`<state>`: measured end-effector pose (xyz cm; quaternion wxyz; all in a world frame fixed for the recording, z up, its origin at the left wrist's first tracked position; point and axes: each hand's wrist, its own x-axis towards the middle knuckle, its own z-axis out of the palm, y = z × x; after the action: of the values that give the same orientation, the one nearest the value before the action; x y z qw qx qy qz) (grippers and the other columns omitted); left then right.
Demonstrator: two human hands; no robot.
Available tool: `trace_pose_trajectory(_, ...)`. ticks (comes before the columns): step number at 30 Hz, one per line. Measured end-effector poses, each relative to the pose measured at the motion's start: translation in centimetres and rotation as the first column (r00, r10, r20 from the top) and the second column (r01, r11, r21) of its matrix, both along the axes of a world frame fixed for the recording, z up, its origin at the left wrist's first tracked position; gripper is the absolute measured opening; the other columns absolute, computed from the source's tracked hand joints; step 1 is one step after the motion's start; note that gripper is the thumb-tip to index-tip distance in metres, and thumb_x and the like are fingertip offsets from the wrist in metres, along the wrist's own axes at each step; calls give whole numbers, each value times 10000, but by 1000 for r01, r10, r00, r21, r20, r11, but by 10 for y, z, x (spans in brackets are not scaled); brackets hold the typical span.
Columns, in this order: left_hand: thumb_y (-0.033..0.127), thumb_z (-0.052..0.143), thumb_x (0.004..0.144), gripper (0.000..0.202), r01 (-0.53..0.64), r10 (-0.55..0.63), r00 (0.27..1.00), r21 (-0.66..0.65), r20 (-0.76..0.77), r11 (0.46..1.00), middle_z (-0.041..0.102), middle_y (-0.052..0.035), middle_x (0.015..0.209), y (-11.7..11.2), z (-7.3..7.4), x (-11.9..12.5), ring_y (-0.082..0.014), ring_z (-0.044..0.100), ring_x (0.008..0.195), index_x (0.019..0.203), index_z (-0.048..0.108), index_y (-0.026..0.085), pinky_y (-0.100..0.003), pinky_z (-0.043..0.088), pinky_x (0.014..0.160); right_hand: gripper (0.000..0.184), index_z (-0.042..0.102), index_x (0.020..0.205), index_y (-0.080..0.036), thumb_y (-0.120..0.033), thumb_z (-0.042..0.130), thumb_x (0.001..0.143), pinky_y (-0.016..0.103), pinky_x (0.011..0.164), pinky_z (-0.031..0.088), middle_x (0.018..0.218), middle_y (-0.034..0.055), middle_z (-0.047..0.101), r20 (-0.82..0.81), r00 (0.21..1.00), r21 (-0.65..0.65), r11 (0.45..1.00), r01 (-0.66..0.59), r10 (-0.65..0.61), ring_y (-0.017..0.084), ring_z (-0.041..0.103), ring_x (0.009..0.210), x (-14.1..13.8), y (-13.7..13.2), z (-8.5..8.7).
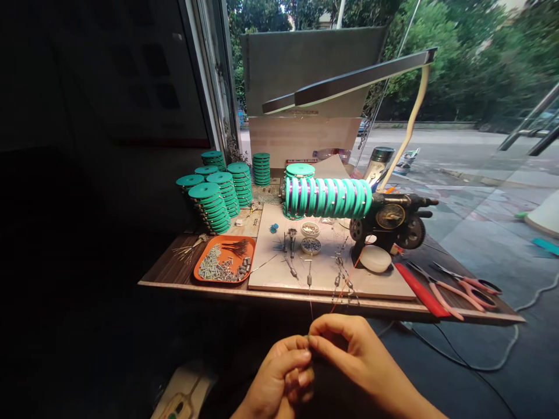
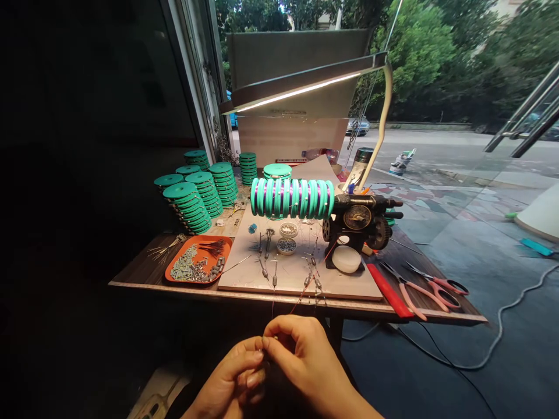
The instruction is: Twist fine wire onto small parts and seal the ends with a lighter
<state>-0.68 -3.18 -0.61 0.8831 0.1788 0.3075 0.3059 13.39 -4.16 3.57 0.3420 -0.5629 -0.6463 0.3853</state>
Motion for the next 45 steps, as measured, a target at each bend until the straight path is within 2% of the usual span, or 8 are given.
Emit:
trace_pose_trajectory(10, 245, 811, 490, 295, -11, 11, 1000, -22, -4, 1000, 399, 91, 354, 0, -1, 0, 10, 214, 316, 663, 611, 112, -126, 155, 357, 188, 606, 645, -150, -240, 510, 780, 216, 492, 352, 562, -7, 542, 26, 1000, 46, 999, 5, -6, 123, 464, 515, -1, -1, -2)
trace_pose_trajectory(15, 249, 812, 517, 280, 6, -6, 999, 1, 36, 1000, 382, 97, 351, 1, -4, 1, 15, 191, 304, 664, 619, 109, -123, 146, 346, 183, 606, 642, -149, -221, 511, 780, 219, 490, 349, 563, -3, 547, 60, 998, 77, 997, 5, -9, 122, 468, 510, -2, -1, -2)
trace_pose_trajectory(21, 198, 811, 551, 215, -4, 16, 985, -73, 171, 997, 388, 88, 406, 2, -6, 0, 18, 211, 342, 645, 640, 108, -99, 162, 346, 154, 629, 739, -157, -229, 512, 808, 221, 534, 401, 641, 17, 581, 6, 1000, 221, 975, -4, 3, 133, 528, 567, 4, -7, 0)
trace_pose_trajectory(23, 168, 817, 542, 199, -23, 45, 975, -105, 216, 994, 404, 82, 438, 2, -6, 0, 25, 209, 357, 641, 656, 106, -88, 158, 343, 166, 653, 742, -159, -225, 519, 813, 221, 545, 416, 653, 25, 588, -22, 1000, 237, 972, 3, 2, 137, 554, 583, 7, -11, -4)
trace_pose_trajectory(28, 174, 803, 574, 174, -14, 46, 964, -123, 261, 992, 452, 65, 485, 1, -6, 3, 36, 194, 365, 692, 693, 109, -78, 163, 341, 139, 723, 704, -183, -207, 602, 769, 219, 588, 454, 631, 28, 644, -174, 985, 156, 988, 17, 11, 147, 597, 600, 5, -17, -22)
trace_pose_trajectory(34, 180, 797, 582, 160, -12, 21, 968, -39, 251, 999, 406, 71, 459, 0, -7, 5, 31, 198, 373, 700, 705, 123, -75, 181, 354, 148, 733, 702, -196, -226, 607, 774, 200, 589, 471, 657, 29, 689, -312, 950, 109, 992, 66, -29, 150, 623, 609, -4, -20, -31)
trace_pose_trajectory(39, 195, 778, 610, 181, 15, -21, 972, 26, 235, 1000, 385, 76, 444, 1, -9, 6, 27, 183, 355, 749, 692, 117, -82, 171, 340, 187, 679, 647, -149, -213, 569, 786, 200, 580, 473, 637, 45, 675, -283, 957, 144, 984, 108, -64, 154, 619, 591, -8, -24, -37)
trace_pose_trajectory(45, 207, 773, 612, 215, 30, -35, 973, 27, 227, 999, 363, 90, 413, 0, -6, 7, 23, 178, 344, 774, 681, 99, -91, 172, 346, 208, 616, 574, -138, -203, 551, 760, 199, 495, 420, 555, 19, 585, -170, 979, 172, 975, 139, -110, 130, 535, 513, -3, -26, -45)
